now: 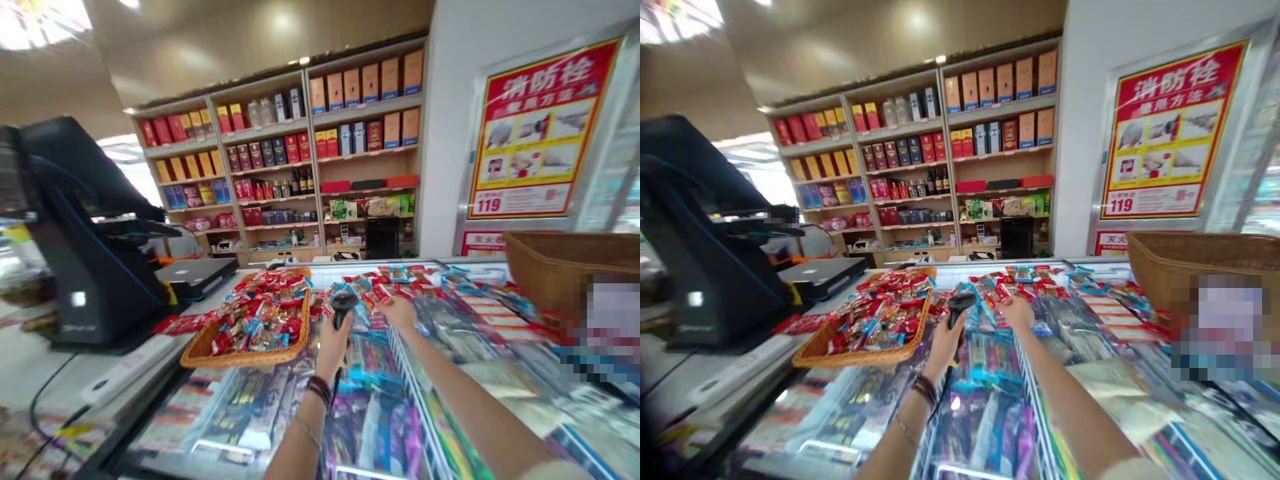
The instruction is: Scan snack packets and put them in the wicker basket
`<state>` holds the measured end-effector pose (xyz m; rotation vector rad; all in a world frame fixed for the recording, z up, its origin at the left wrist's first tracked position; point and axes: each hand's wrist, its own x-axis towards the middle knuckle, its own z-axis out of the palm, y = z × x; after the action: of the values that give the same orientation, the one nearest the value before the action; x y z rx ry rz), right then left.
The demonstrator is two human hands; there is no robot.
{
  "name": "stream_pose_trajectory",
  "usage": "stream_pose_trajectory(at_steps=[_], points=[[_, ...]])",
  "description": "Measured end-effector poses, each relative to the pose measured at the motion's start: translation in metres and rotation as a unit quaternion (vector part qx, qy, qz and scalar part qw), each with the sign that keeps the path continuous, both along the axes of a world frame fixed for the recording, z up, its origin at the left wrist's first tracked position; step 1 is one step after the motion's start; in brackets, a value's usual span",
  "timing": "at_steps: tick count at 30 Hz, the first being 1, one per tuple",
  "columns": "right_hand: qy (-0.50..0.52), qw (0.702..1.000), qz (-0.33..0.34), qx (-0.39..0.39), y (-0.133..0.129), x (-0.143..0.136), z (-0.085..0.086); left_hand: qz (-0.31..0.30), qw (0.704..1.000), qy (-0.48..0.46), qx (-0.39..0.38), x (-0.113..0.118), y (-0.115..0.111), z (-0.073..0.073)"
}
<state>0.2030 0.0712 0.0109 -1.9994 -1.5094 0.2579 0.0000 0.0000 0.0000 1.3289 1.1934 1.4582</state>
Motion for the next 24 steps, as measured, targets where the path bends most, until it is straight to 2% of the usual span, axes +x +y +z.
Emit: stream_pose_trajectory(at_steps=[4, 7, 8, 10, 14, 19, 21, 24], points=[[-0.039, 0.998, 0.009, 0.057, -0.013, -0.009, -0.011, 0.004, 1.0, 0.011, -0.01, 0.0, -0.006, 0.006], [-0.086, 0.977, 0.065, 0.184, -0.01, -0.011, -0.013, 0.006, 1.0, 0.0, -0.01, -0.002, -0.009, 0.009], [-0.103, 0.969, 0.089, 0.205, -0.007, -0.01, -0.013, 0.005, 1.0, -0.008, -0.009, -0.002, -0.01, 0.01], [-0.128, 0.967, 0.126, 0.183, 0.002, -0.007, -0.01, 0.004, 1.0, -0.024, -0.006, -0.003, -0.011, 0.01], [-0.169, 0.971, 0.159, 0.051, 0.016, -0.004, 0.004, -0.002, 1.0, -0.028, -0.013, -0.002, -0.011, 0.01], [-0.202, 0.946, 0.251, -0.03, 0.019, -0.01, 0.023, -0.007, 1.0, 0.003, -0.013, -0.002, -0.01, 0.009], [-0.195, 0.938, 0.283, -0.041, 0.018, -0.013, 0.025, -0.009, 1.0, 0.007, -0.013, -0.003, -0.011, 0.009], [-0.154, 0.939, 0.308, -0.016, 0.016, -0.014, 0.019, -0.019, 1.0, -0.002, -0.018, -0.004, -0.011, 0.01]])
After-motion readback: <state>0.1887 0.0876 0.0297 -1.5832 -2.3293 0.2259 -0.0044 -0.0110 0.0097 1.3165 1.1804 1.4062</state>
